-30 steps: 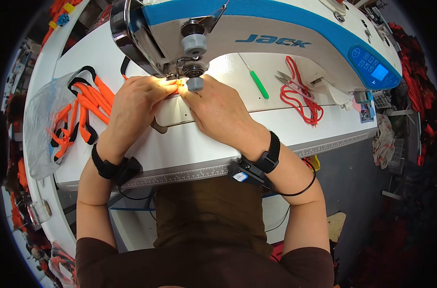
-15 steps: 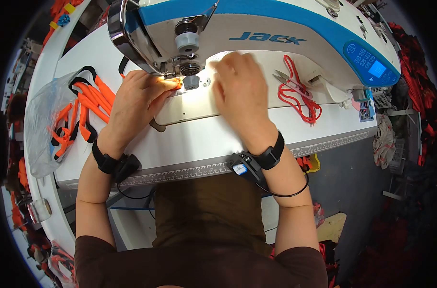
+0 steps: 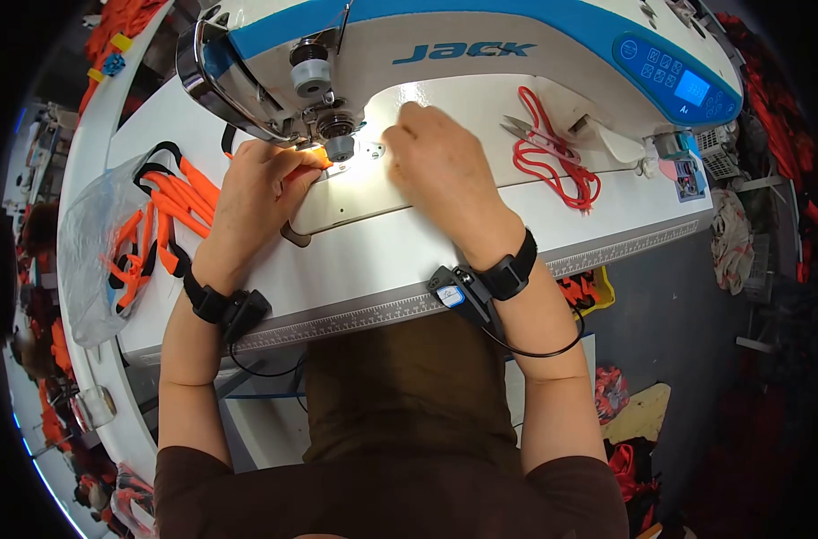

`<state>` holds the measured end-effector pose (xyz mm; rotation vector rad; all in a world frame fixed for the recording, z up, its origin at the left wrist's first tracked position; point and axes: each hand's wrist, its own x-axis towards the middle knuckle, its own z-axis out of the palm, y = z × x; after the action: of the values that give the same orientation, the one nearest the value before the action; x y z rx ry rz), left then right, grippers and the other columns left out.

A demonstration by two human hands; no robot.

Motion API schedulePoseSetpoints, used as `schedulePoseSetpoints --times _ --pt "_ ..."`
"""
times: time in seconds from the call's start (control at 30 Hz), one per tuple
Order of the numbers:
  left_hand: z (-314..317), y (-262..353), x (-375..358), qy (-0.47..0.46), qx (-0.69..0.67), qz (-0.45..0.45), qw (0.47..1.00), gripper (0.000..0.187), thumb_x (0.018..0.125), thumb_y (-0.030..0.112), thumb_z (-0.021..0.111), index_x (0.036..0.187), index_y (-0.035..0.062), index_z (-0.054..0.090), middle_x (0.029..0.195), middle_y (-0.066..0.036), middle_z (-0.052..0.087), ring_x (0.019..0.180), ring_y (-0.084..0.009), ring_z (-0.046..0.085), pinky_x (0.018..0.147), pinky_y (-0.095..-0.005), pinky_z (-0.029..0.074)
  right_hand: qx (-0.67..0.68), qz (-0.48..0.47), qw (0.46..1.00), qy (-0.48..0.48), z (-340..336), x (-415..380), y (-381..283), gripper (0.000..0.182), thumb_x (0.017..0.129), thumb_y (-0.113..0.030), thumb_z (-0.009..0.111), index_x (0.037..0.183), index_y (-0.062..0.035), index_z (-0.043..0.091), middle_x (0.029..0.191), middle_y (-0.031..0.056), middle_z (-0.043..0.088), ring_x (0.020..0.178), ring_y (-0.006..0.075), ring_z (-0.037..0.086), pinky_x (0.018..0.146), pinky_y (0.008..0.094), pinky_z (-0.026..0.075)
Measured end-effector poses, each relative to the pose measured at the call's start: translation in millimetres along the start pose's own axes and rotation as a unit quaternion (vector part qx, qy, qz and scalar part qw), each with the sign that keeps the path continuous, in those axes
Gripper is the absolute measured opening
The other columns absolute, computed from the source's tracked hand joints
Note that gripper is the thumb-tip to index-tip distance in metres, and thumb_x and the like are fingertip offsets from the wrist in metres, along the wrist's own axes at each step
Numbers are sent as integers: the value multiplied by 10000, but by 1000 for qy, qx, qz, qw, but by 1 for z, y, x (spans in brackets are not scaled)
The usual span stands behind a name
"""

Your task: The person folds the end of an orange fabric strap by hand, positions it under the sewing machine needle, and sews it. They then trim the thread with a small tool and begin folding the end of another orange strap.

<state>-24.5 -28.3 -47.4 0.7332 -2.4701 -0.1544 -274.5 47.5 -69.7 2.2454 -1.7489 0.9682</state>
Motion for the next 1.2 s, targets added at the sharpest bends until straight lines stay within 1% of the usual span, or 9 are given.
schedulePoseSetpoints --times 0.07,0.13,0.2,0.27,0.4,0.47,0.6,0.77,1.2 --pt "2 1 -2 -41 -39 -87 995 139 908 153 810 1013 62 813 864 -139 656 799 -348 652 730 -440 542 23 -23 999 -19 -3 1 -8 73 841 -43 739 912 -56 730 948 66 642 921 251 673 740 414 583" --pt "5 -1 -3 -36 -58 -99 993 158 915 170 811 1028 59 818 866 -145 654 803 -345 649 730 -440 541 19 -44 998 -39 -4 1 -12 46 858 -61 747 903 -73 747 940 37 639 899 219 676 663 381 573" --pt "3 -1 -2 -30 -77 -111 990 178 921 187 813 1042 56 822 869 -150 652 806 -343 646 731 -439 540 31 -48 998 -32 -3 0 -11 35 866 -68 749 899 -76 752 940 29 639 903 211 675 644 373 567" --pt "0 2 -1 -73 -32 -134 988 236 967 194 793 1125 21 816 1026 -160 693 923 -309 655 821 -404 554 43 -52 997 -25 -1 0 -11 24 873 -74 752 895 -79 757 939 21 640 908 202 674 624 365 560" --pt "7 -5 0 -27 -38 -83 995 211 945 211 801 1060 37 830 881 -164 646 792 -333 637 712 -444 526 34 -48 998 -21 -1 0 -11 9 876 -83 756 880 -77 761 936 16 641 910 194 671 614 362 555" --pt "5 -4 1 -57 -83 -125 987 227 957 206 793 1066 9 815 910 -172 668 811 -341 652 728 -437 534 34 -48 998 -16 0 0 -10 8 876 -81 757 880 -78 762 934 16 640 911 192 670 613 362 555" --pt "5 -2 1 -38 -111 -109 987 225 965 186 788 1072 -12 799 964 -183 698 847 -342 687 759 -416 557 34 -51 998 -16 1 0 -11 11 866 -73 761 874 -81 762 937 13 639 916 187 669 612 360 559" --pt "7 -2 0 -40 -168 -145 974 214 966 147 784 1089 -28 783 1036 -190 725 886 -336 725 798 -388 580 33 -52 998 -14 3 -1 -10 16 865 -73 762 876 -83 767 937 15 638 923 187 670 615 359 562" --pt "9 -4 -4 -47 -179 -176 967 216 964 160 794 1102 -7 790 1068 -173 727 924 -321 722 832 -387 581 45 -50 997 -24 4 -1 -9 17 853 -75 764 845 -74 749 931 18 630 931 197 657 617 364 562"
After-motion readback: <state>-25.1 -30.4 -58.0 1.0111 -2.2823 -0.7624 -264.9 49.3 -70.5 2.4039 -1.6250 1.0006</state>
